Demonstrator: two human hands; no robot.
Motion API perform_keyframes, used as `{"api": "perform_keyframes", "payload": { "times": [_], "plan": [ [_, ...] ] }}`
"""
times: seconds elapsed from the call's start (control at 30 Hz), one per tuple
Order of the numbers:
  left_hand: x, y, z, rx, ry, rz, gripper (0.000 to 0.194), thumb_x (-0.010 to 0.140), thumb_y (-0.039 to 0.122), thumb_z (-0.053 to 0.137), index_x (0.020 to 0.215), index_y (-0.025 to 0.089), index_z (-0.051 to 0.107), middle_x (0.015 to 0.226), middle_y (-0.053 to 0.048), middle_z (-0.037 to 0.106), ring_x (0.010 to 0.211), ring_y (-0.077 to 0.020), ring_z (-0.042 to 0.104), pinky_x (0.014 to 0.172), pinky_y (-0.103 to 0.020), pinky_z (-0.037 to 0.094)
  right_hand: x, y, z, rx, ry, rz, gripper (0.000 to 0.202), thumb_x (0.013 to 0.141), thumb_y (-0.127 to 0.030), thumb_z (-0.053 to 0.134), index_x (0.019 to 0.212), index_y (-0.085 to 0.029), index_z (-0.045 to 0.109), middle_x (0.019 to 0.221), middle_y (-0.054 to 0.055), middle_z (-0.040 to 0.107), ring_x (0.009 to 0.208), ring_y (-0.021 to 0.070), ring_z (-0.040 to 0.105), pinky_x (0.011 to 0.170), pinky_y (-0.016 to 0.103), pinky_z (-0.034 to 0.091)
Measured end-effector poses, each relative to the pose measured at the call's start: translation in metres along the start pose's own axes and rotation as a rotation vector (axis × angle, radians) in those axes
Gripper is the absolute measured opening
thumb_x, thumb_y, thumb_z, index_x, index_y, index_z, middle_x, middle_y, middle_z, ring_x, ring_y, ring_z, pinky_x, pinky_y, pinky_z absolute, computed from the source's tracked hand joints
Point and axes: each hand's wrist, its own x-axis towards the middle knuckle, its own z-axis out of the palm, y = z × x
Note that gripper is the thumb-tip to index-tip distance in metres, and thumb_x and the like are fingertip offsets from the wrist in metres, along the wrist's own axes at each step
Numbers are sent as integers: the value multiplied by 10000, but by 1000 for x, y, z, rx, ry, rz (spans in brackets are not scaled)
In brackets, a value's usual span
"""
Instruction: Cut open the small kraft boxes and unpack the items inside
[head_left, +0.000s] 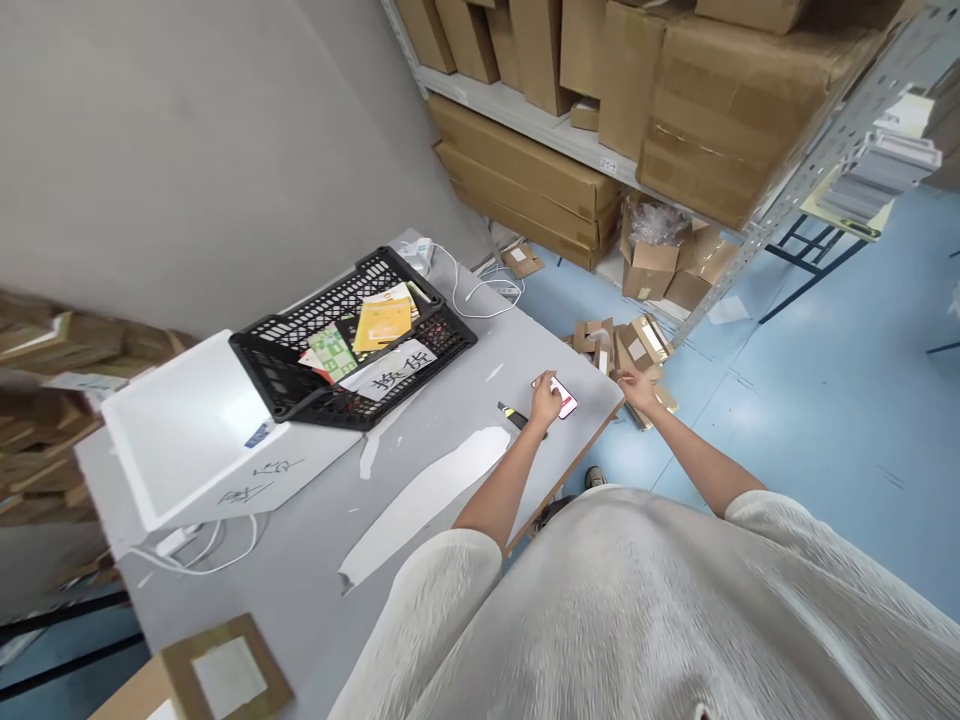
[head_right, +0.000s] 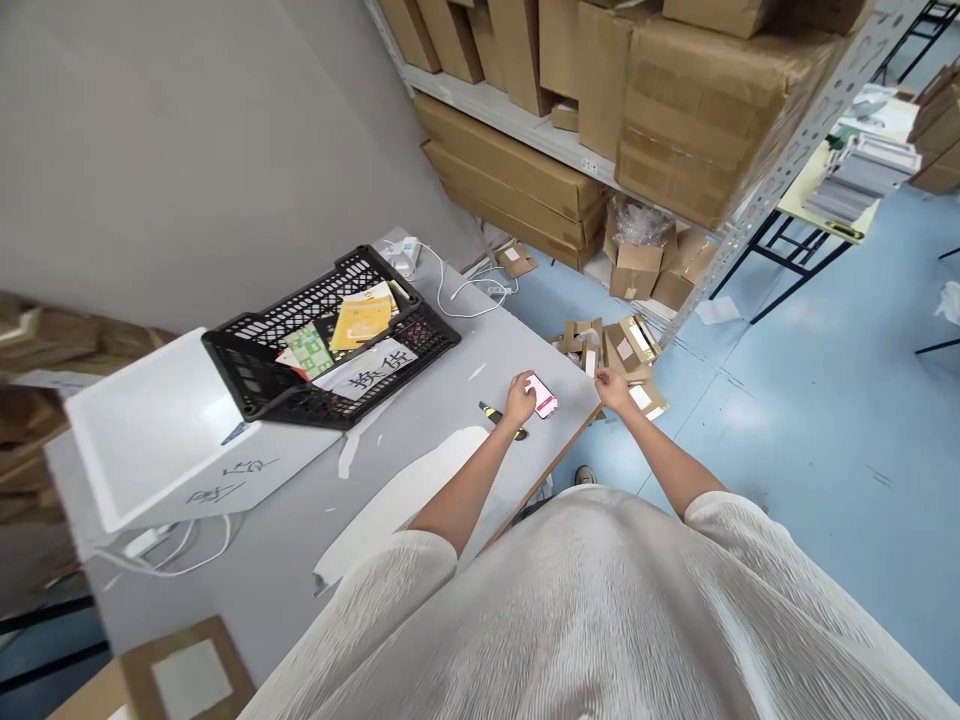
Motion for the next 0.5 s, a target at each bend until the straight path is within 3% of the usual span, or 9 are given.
{"api": "perform_keyframes", "payload": {
  "times": [0.13,0.3,0.5],
  "plan": [
    [-9,-17,-9,-137,86,6,676,845,26,539,1472,260,638,1512,-112,603,1419,-268,614,1235,-453,506,1,-6,22,145,-83,86,339,821,-301,630,1115,-222,780,1106,81,828,968,260,776,972,463,639],
    [-31,-37,-24,-153,180,-45,552,876,56,582,1393,224,677,1460,-134,624,1286,-275,687,1191,-467,529,-2,-20,52,143,-183,56,265,816,-258,661,1049,-241,786,1137,58,822,947,228,773,1009,430,624],
    [-68,-63,-51,-148,283,-132,520,902,90,592,1397,221,678,1464,-138,632,1268,-275,695,1135,-460,558,-10,-47,99,122,-335,9,278,815,-242,635,1047,-231,788,1171,60,822,1013,231,773,1064,445,603]
  ]
}}
